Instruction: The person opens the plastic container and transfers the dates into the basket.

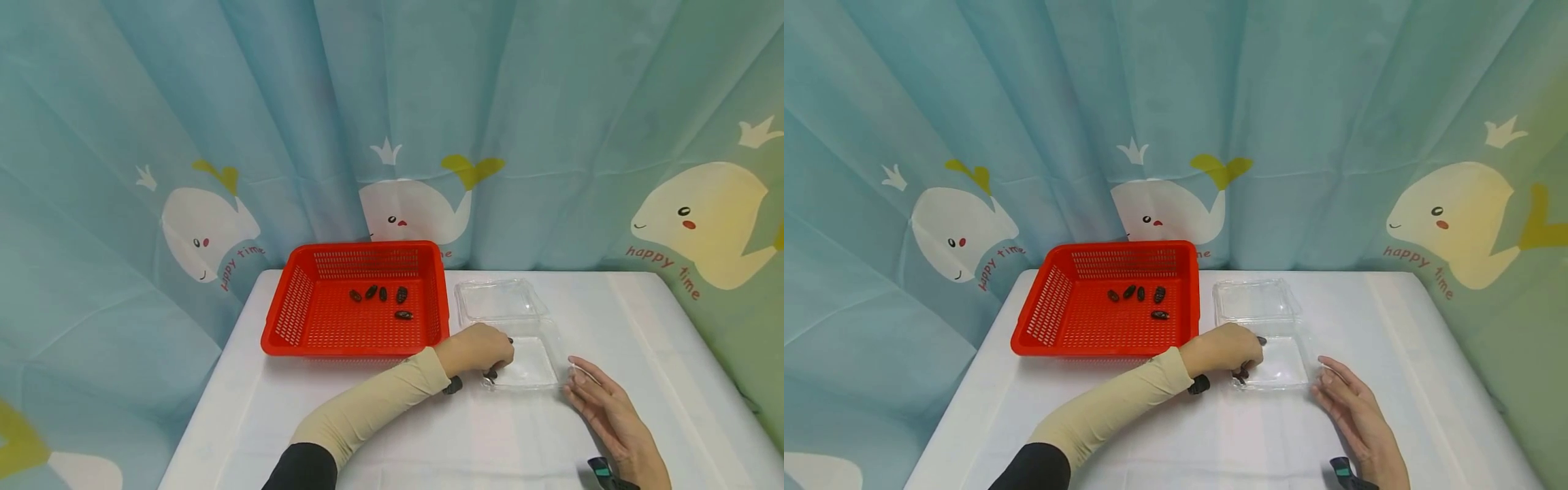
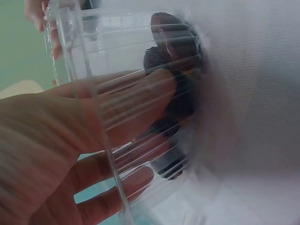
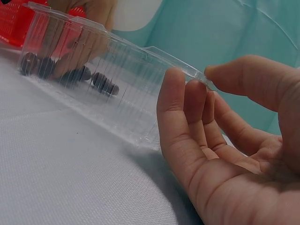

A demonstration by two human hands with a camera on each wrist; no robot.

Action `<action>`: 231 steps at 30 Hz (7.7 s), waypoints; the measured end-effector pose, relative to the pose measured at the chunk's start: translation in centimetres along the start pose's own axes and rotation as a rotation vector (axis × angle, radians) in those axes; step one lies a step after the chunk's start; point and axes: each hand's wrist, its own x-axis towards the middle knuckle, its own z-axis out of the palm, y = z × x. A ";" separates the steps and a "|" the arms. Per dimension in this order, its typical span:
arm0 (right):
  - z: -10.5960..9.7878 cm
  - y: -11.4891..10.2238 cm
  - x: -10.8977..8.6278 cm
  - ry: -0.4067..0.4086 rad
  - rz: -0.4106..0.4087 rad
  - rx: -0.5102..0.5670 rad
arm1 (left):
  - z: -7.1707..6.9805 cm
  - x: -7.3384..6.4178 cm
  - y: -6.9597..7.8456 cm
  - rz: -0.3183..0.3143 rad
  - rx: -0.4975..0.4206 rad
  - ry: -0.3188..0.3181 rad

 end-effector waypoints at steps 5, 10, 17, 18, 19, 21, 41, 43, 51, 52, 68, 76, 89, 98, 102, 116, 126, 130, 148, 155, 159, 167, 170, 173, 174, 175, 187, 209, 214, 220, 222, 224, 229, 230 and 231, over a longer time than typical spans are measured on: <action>-0.1 -0.1 0.0 -0.005 -0.003 0.004 | -0.1 0.0 0.1 -0.014 -0.023 -0.005; -0.1 0.1 -0.1 -0.022 -0.007 0.022 | 0.0 -0.3 -0.1 -0.002 -0.040 0.005; -0.2 0.2 -0.1 -0.034 -0.010 0.020 | 0.4 -0.5 -0.4 0.009 -0.106 0.018; -0.2 0.2 -0.1 -0.035 -0.011 0.019 | 0.4 -0.5 -0.4 0.008 -0.116 0.022; -0.2 0.2 -0.1 -0.036 -0.011 0.017 | 0.4 -0.5 -0.5 0.005 -0.125 0.027; -0.2 0.1 -0.1 -0.038 -0.014 0.015 | 0.4 -0.6 -0.5 -0.007 -0.144 0.039; 0.0 0.1 0.1 -0.003 -0.008 -0.013 | -1.2 -2.4 -3.0 0.063 -0.735 0.178; 0.0 0.1 0.1 -0.007 -0.011 -0.012 | -1.4 -2.9 -3.4 0.070 -0.838 0.190; 0.1 0.1 -0.1 -0.016 -0.019 -0.011 | -1.8 -5.7 -4.9 0.032 -1.091 0.247; 0.1 0.1 -0.1 -0.018 -0.021 -0.011 | -1.8 -6.0 -5.1 0.027 -1.131 0.250; 0.2 -0.1 0.0 0.011 0.000 -0.019 | -0.5 -9.9 -8.0 -0.291 -1.807 0.341; 0.2 -0.2 -0.1 -0.001 0.005 -0.003 | 0.0 -12.2 -10.5 -0.414 -1.904 0.370; 0.3 -0.2 -0.1 -0.023 -0.001 0.022 | 4.0 -16.2 -15.4 -0.632 -2.035 0.347; 0.2 -0.1 -0.1 -0.039 -0.006 0.037 | 4.6 -17.1 -16.9 -0.776 -1.924 0.304; 0.1 0.0 -0.1 -0.038 -0.011 0.033 | 4.6 -16.7 -17.4 -0.837 -1.827 0.217; 0.2 -0.1 0.0 -0.007 0.002 0.016 | 5.0 -15.7 -18.0 -0.941 -1.600 0.052; 0.2 -0.2 0.0 -0.003 0.006 0.013 | 5.1 -15.4 -17.5 -0.944 -1.543 0.080; 0.1 -0.1 0.0 0.002 0.006 0.007 | 5.2 -15.3 -17.5 -0.933 -1.522 0.074; 0.2 -0.4 0.0 -0.014 -0.002 0.046 | 2.4 -16.9 -18.3 -0.679 -1.103 0.213; 0.2 -0.4 0.1 -0.015 -0.004 0.058 | 1.4 -17.7 -15.4 -0.667 -1.135 0.510; 0.1 -0.2 0.2 -0.011 0.011 0.073 | 1.5 -17.9 -13.5 -0.665 -1.097 0.603; -0.2 -0.1 0.1 0.002 0.017 0.047 | 1.1 -17.9 -9.3 -0.572 -1.016 0.689; -0.2 -0.1 0.1 0.011 0.017 0.037 | 0.7 -17.6 -7.9 -0.509 -0.987 0.701; -0.1 0.0 0.2 0.012 0.022 0.029 | 0.6 -17.3 -6.7 -0.445 -0.982 0.698; 0.0 0.1 0.2 0.006 0.024 0.029 | 0.7 -17.1 -6.3 -0.426 -0.985 0.691; 0.0 0.1 0.2 -0.001 0.025 0.033 | 0.6 -17.0 -5.9 -0.406 -0.990 0.683; -0.3 0.1 -0.1 -0.029 0.034 0.041 | -0.5 -14.2 -1.5 -0.158 -0.884 0.539; -0.4 0.2 0.2 -0.051 0.003 0.051 | -2.9 -6.6 0.1 0.118 -0.373 0.062; -0.4 0.2 0.2 -0.058 -0.013 0.049 | -2.7 -5.3 0.3 0.120 -0.329 -0.007; -0.3 0.1 0.2 -0.069 -0.014 0.046 | -2.6 -4.3 0.2 0.094 -0.320 -0.094; -0.3 0.1 0.2 -0.076 -0.015 0.048 | -2.7 -3.9 0.0 0.102 -0.333 -0.116; -0.4 0.1 0.2 -0.077 -0.018 0.049 | -2.7 -3.3 -0.3 0.122 -0.350 -0.140; -0.5 0.2 0.1 -0.068 -0.016 0.056 | -2.6 -2.0 -1.0 0.141 -0.446 -0.261; -0.5 0.2 0.1 -0.066 -0.015 0.059 | -2.7 -1.8 -1.1 0.134 -0.467 -0.298; -0.5 0.2 0.1 -0.065 -0.013 0.061 | -2.7 -1.6 -1.1 0.127 -0.484 -0.333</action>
